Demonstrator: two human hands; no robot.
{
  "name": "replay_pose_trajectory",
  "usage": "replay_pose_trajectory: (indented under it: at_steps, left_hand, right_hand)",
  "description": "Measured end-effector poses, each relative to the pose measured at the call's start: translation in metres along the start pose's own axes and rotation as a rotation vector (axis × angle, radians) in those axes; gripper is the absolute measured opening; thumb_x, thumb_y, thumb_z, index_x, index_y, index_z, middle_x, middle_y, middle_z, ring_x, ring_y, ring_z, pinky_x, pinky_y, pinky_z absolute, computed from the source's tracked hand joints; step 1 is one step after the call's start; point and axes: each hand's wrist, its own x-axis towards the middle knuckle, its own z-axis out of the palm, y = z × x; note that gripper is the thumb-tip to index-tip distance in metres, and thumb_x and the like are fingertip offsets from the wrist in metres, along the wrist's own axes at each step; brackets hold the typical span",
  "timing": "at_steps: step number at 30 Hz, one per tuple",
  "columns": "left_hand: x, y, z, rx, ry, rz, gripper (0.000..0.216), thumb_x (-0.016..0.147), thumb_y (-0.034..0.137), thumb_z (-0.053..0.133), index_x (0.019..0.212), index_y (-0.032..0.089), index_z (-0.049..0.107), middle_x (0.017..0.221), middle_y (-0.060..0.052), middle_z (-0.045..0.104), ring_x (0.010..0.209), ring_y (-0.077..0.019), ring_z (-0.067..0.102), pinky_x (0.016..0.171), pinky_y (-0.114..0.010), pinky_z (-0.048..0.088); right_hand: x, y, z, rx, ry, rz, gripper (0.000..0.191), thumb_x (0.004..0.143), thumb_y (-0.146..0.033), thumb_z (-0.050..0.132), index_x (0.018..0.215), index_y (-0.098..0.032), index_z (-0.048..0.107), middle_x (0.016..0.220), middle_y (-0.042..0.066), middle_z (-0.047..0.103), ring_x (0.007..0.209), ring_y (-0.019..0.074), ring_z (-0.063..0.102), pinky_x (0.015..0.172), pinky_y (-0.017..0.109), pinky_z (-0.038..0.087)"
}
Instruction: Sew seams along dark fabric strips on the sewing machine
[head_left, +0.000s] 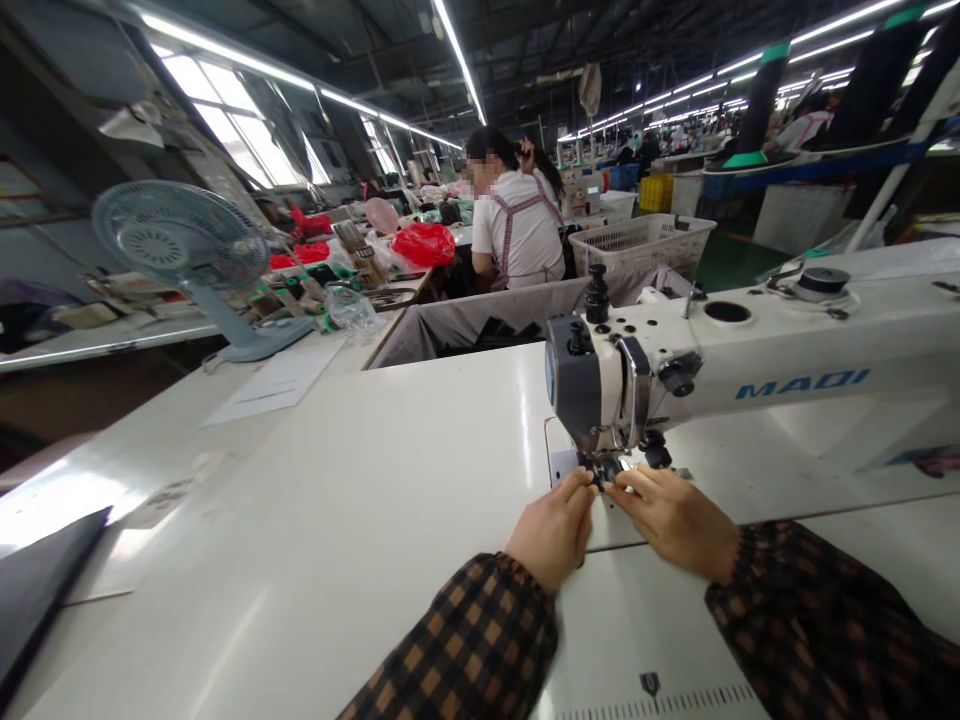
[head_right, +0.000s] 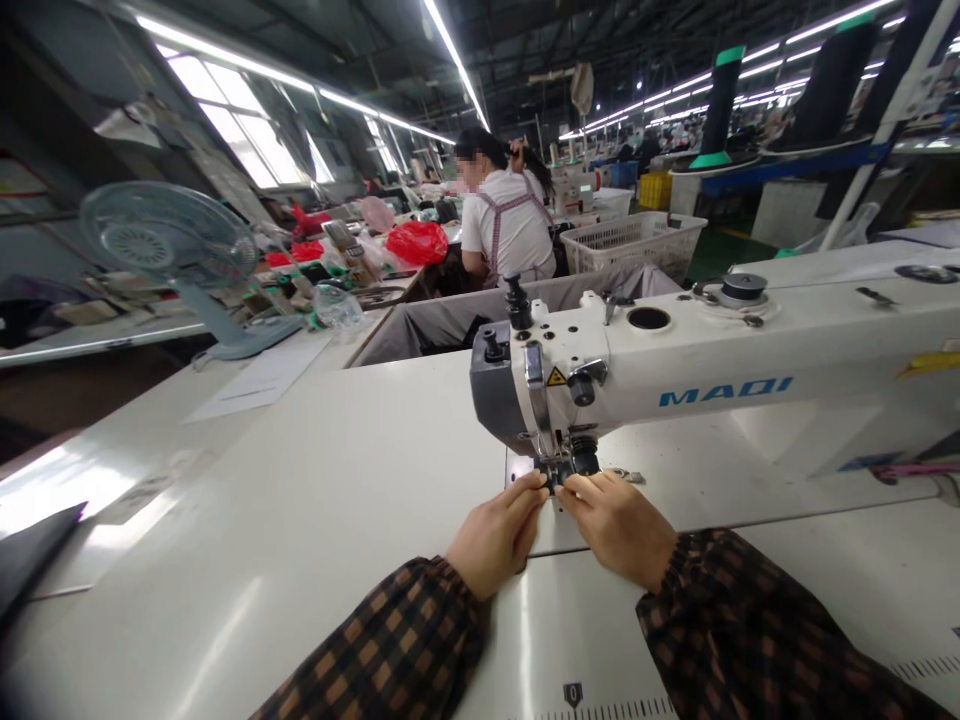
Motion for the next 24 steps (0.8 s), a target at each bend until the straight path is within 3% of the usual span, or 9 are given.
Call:
replay_pose_trajectory:
  at_steps: [5, 12, 18, 21, 24]
  left_hand:
    - [0.012, -0.004, 0.0, -0.005, 0.028, -0.011, 0.027, 0.083, 0.009, 0.034, 0.107, 0.015, 0.046, 0.114, -0.008, 0.049, 0.103, -0.0151, 0.051, 0.09, -0.03, 0.045]
    - [0.008, -0.002, -0.005, -0.02, 0.043, -0.013, 0.027, 0.082, 0.007, 0.033, 0.104, 0.014, 0.047, 0.113, -0.009, 0.05, 0.109, -0.0152, 0.047, 0.092, -0.029, 0.043]
    - [-0.004, 0.009, 0.015, 0.156, 0.052, -0.106, 0.037, 0.079, 0.008, 0.036, 0.115, 0.009, 0.045, 0.123, -0.012, 0.046, 0.117, -0.0214, 0.038, 0.102, -0.039, 0.031]
    - [-0.009, 0.008, 0.024, 0.246, 0.077, -0.172, 0.042, 0.082, 0.016, 0.036, 0.123, 0.01, 0.039, 0.128, -0.011, 0.043, 0.12, -0.023, 0.035, 0.102, -0.04, 0.032]
    - [-0.008, -0.005, 0.015, 0.247, 0.09, -0.284, 0.04, 0.086, 0.029, 0.032, 0.124, 0.019, 0.04, 0.13, -0.006, 0.042, 0.119, -0.0221, 0.036, 0.102, -0.043, 0.03]
  right_hand:
    - [-0.003, -0.002, -0.002, 0.009, 0.041, -0.013, 0.031, 0.086, -0.01, 0.035, 0.114, -0.015, 0.047, 0.088, 0.006, 0.053, 0.082, 0.0178, 0.048, 0.067, 0.033, 0.037]
    - [-0.005, -0.005, -0.002, 0.011, 0.11, -0.053, 0.03, 0.087, -0.012, 0.035, 0.114, -0.015, 0.048, 0.072, 0.003, 0.051, 0.069, 0.0173, 0.049, 0.059, 0.034, 0.034]
    - [-0.01, -0.008, 0.006, 0.055, 0.131, -0.023, 0.029, 0.088, -0.014, 0.036, 0.115, -0.017, 0.047, 0.074, 0.002, 0.052, 0.072, 0.0171, 0.051, 0.065, 0.034, 0.035]
    - [-0.009, -0.009, 0.011, 0.052, 0.187, -0.057, 0.029, 0.088, -0.014, 0.033, 0.112, -0.017, 0.05, 0.073, 0.001, 0.052, 0.069, 0.0149, 0.052, 0.065, 0.032, 0.037]
    - [-0.008, -0.009, 0.017, -0.032, 0.259, -0.135, 0.03, 0.087, -0.012, 0.032, 0.105, -0.016, 0.055, 0.07, 0.001, 0.054, 0.065, 0.0131, 0.053, 0.063, 0.028, 0.04]
